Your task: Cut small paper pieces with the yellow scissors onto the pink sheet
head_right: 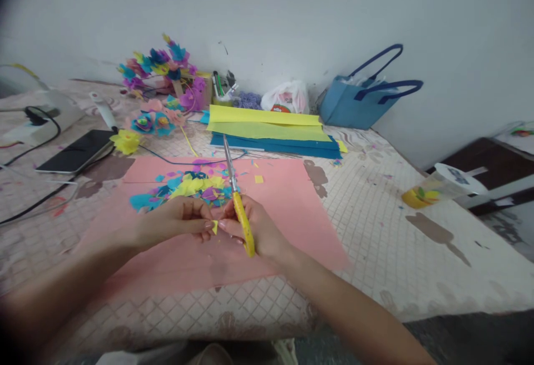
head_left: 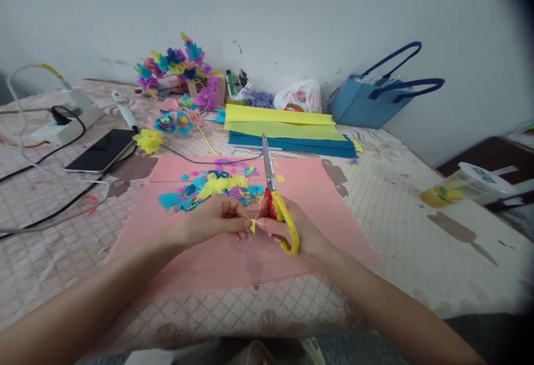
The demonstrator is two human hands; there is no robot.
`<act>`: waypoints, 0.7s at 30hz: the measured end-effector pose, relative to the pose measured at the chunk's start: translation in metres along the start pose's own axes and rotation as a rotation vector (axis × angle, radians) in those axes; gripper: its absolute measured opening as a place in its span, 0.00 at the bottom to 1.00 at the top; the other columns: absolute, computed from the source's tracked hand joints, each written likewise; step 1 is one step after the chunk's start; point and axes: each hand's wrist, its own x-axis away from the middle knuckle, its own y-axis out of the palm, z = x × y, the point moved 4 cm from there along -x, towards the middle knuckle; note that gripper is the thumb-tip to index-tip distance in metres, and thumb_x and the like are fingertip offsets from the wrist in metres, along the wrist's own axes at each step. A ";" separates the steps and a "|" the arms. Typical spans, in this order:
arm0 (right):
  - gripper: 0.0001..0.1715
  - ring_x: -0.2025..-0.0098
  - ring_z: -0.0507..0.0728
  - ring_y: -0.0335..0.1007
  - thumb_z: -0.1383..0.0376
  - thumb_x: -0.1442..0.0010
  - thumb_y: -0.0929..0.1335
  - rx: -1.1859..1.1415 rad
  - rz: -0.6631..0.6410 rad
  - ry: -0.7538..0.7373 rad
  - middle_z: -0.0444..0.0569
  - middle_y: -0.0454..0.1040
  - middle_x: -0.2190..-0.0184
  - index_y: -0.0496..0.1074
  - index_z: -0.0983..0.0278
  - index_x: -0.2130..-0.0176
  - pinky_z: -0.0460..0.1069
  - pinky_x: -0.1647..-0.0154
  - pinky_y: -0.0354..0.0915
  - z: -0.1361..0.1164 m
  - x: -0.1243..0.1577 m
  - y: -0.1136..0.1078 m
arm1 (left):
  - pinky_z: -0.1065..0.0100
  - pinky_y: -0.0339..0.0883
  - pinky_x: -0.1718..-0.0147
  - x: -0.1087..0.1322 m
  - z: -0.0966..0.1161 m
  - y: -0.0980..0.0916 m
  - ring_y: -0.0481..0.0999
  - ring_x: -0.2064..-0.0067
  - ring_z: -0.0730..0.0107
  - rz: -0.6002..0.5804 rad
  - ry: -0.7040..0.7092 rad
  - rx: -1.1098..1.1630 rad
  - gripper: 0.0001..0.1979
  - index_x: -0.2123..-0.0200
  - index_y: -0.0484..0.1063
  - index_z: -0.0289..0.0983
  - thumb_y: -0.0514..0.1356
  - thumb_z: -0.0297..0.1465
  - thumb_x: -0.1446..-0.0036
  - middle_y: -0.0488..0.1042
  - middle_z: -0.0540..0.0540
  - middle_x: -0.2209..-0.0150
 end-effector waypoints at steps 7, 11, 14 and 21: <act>0.20 0.80 0.46 0.54 0.59 0.55 0.72 -0.017 -0.016 0.009 0.36 0.60 0.79 0.59 0.62 0.69 0.42 0.83 0.54 0.000 0.000 0.000 | 0.71 0.68 0.72 -0.001 -0.001 0.001 0.74 0.74 0.74 -0.032 0.012 -0.012 0.07 0.73 0.74 0.35 0.64 0.32 0.50 0.75 0.49 0.77; 0.18 0.81 0.46 0.53 0.61 0.54 0.72 -0.022 -0.020 0.006 0.36 0.58 0.80 0.59 0.62 0.69 0.42 0.83 0.53 0.002 -0.001 0.000 | 0.72 0.67 0.71 0.000 -0.001 0.001 0.73 0.74 0.74 -0.040 0.005 0.001 0.07 0.74 0.74 0.34 0.65 0.32 0.50 0.75 0.50 0.77; 0.16 0.80 0.46 0.52 0.62 0.54 0.71 -0.042 -0.029 0.011 0.36 0.59 0.79 0.59 0.62 0.70 0.42 0.83 0.53 0.002 -0.001 0.001 | 0.72 0.67 0.71 0.000 -0.001 0.002 0.74 0.74 0.74 -0.039 -0.008 0.009 0.07 0.74 0.73 0.34 0.65 0.32 0.50 0.75 0.50 0.76; 0.17 0.78 0.47 0.55 0.62 0.55 0.72 -0.070 -0.012 0.045 0.38 0.61 0.76 0.61 0.62 0.69 0.42 0.81 0.53 0.004 -0.001 0.001 | 0.71 0.66 0.70 0.000 -0.002 0.003 0.74 0.73 0.74 -0.041 -0.006 0.027 0.08 0.73 0.72 0.34 0.65 0.32 0.50 0.75 0.50 0.75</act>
